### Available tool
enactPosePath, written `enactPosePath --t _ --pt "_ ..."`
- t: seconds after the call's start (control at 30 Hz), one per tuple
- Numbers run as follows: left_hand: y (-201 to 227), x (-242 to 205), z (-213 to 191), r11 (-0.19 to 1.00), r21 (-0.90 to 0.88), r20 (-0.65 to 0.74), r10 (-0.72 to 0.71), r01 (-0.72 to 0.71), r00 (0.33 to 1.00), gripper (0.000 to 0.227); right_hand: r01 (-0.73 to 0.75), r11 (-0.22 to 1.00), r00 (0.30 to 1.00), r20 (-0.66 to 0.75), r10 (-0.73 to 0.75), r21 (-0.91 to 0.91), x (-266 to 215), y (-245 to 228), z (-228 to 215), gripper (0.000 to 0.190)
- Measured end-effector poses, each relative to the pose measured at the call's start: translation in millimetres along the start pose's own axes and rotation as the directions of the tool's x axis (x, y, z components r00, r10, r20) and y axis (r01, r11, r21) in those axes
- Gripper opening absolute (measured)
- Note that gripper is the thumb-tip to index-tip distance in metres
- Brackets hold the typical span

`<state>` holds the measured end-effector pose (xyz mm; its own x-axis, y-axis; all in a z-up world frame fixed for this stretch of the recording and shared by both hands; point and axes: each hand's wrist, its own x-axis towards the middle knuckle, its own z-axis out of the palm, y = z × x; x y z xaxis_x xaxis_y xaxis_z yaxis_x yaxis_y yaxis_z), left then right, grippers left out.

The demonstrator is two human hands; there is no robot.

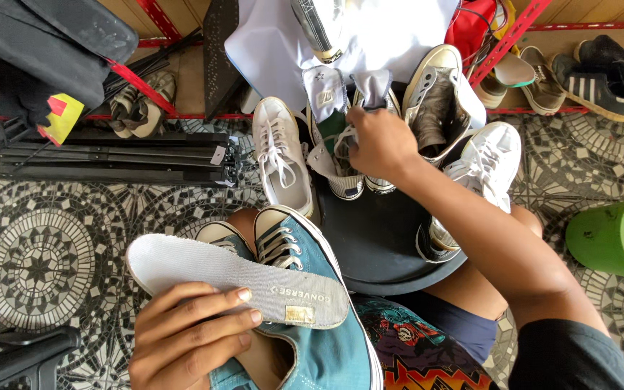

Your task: The person unties laces on a white shoe and then moves between several pairs of sneakers, picking up individual shoes and insoles and placing them on a central black stool.

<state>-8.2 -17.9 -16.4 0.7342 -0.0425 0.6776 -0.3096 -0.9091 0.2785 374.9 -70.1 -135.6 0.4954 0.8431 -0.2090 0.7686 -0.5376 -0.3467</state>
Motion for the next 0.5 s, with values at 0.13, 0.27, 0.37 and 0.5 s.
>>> enactPosePath --t 0.13,0.27,0.37,0.5 --pt "1 5 8 1.0 -0.006 -0.028 -0.018 0.017 0.999 0.032 0.004 0.995 0.999 -0.045 -0.009 -0.101 12 2 6 0.052" --pt "2 19 17 0.999 -0.034 -0.07 -0.002 0.0 0.998 0.038 -0.089 0.991 0.992 0.077 0.096 -0.099 19 -4 -16 0.049" --pt "6 22 17 0.999 -0.041 -0.08 -0.035 0.032 0.996 0.039 -0.102 0.992 0.99 0.093 0.108 -0.068 22 6 -5 0.053" --pt "0 29 17 0.999 -0.036 -0.038 0.014 -0.015 0.999 0.03 -0.036 0.994 0.999 0.033 0.04 -0.107 23 23 16 0.051"
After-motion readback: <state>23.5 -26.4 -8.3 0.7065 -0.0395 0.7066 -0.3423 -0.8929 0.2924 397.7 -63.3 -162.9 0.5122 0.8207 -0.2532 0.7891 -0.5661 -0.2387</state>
